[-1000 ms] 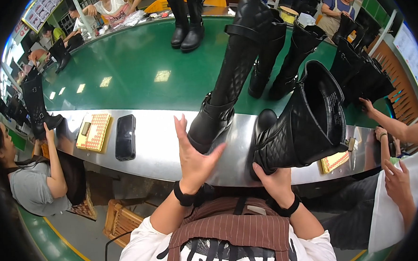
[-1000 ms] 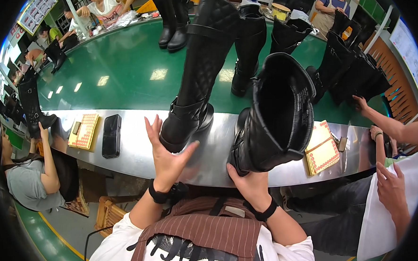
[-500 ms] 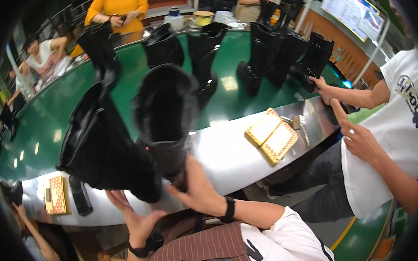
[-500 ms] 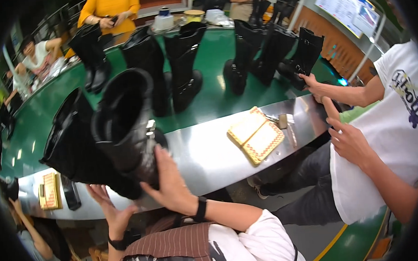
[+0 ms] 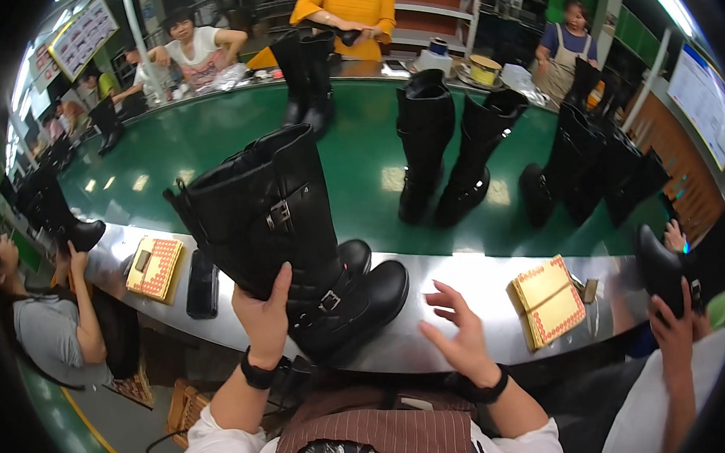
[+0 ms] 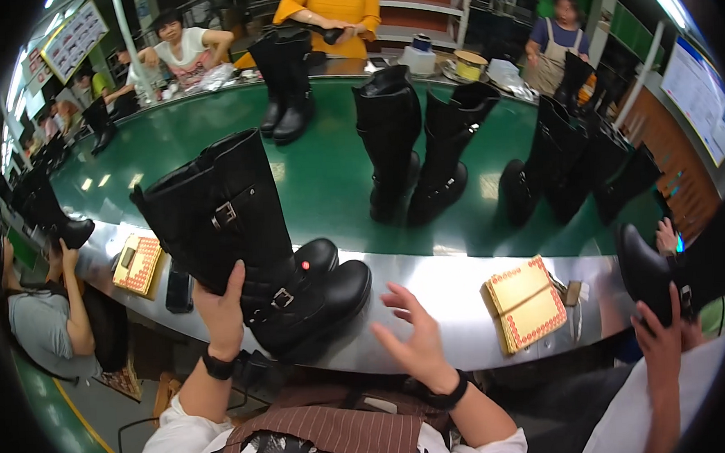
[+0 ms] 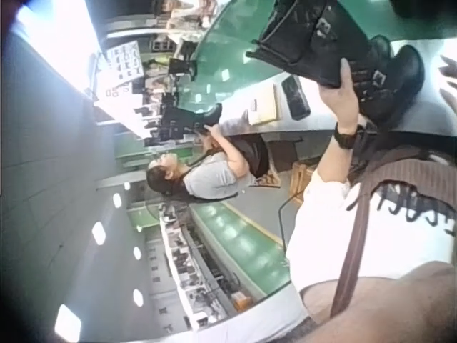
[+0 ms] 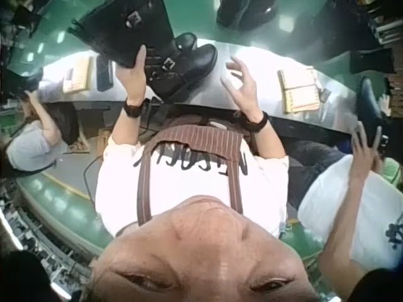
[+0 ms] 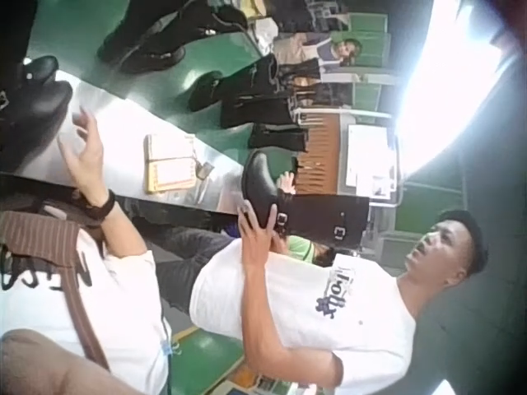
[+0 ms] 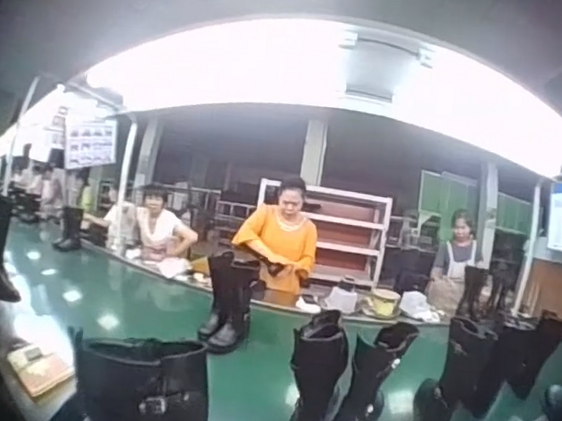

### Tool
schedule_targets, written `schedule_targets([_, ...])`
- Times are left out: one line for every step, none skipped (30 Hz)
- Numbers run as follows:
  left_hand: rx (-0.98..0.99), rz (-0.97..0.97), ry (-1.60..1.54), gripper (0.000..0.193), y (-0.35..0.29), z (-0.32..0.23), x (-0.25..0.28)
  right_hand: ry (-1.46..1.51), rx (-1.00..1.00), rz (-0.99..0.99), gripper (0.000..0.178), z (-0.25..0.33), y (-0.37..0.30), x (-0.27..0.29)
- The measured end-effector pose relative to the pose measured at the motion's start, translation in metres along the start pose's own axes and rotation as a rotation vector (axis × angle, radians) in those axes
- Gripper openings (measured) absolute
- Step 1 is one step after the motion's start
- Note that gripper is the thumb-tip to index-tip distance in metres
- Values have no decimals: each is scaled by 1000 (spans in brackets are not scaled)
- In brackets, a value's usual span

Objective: Inspect, clean, and zip black leather boots on a factory conveyor line.

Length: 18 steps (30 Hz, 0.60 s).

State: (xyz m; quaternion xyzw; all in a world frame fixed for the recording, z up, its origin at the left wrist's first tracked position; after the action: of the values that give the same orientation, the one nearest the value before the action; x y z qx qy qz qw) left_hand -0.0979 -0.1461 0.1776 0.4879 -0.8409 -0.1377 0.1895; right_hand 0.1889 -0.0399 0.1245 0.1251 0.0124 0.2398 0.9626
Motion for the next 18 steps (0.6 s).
schedule_targets([26,4,-30,36,8,-3,6,26,-9,-53,57,-4,1,17])
schedule_targets([51,11,-61,36,17,-4,10,61,-35,-89,53,-6,1,33])
schedule_targets([73,45,-42,36,27,-2,13,88,-52,-119,48,-9,2,46])
schedule_targets([71,34,-37,36,38,-6,10,154,-77,-156,42,-11,4,57])
schedule_targets([30,63,0,36,52,-14,1,200,-115,-181,41,-18,5,68])
schedule_targets([-11,96,35,36,67,-19,-11,243,-155,-209,40,-26,7,77])
schedule_targets([-67,95,16,35,84,-25,-28,237,-151,-206,40,-26,10,82])
schedule_targets([-122,71,40,34,104,-25,-48,282,-164,-263,37,-31,14,91])
schedule_targets([-192,22,49,33,125,-25,-67,334,-176,-308,33,-37,18,97])
schedule_targets([-259,-26,95,34,147,-24,-91,329,-173,-298,33,-41,23,100])
schedule_targets([-284,-65,126,33,170,-21,-118,332,-187,-335,29,-46,27,104])
schedule_targets([-321,-124,148,33,193,-20,-144,337,-199,-372,26,-51,31,106])
schedule_targets([-345,-215,102,34,219,-14,-169,331,-206,-391,22,-52,35,105])
schedule_targets([-335,-253,71,39,236,-20,-202,344,-203,-420,20,-54,31,113])
schedule_targets([-339,-312,64,45,259,-16,-233,337,-217,-432,18,-58,34,116])
schedule_targets([-307,-370,126,52,285,-5,-260,334,-231,-432,17,-63,38,117])
schedule_targets([-258,-414,211,53,304,1,-286,330,-239,-416,16,-71,41,120])
schedule_targets([-209,-453,295,54,314,9,-308,326,-248,-403,16,-79,42,123])
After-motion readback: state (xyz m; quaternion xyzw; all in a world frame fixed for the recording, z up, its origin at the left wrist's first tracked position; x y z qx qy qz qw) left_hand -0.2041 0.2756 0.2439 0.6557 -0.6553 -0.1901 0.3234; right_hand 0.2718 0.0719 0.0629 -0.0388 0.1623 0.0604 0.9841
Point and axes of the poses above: each hand's wrist, its own y-axis towards the middle knuckle, its own x-axis out of the back of the hand, z = x × y, the point moved 8 cm from there along y, towards the middle knuckle, and after that the axes turned 15 degrees about y, right-handed, at the moved point
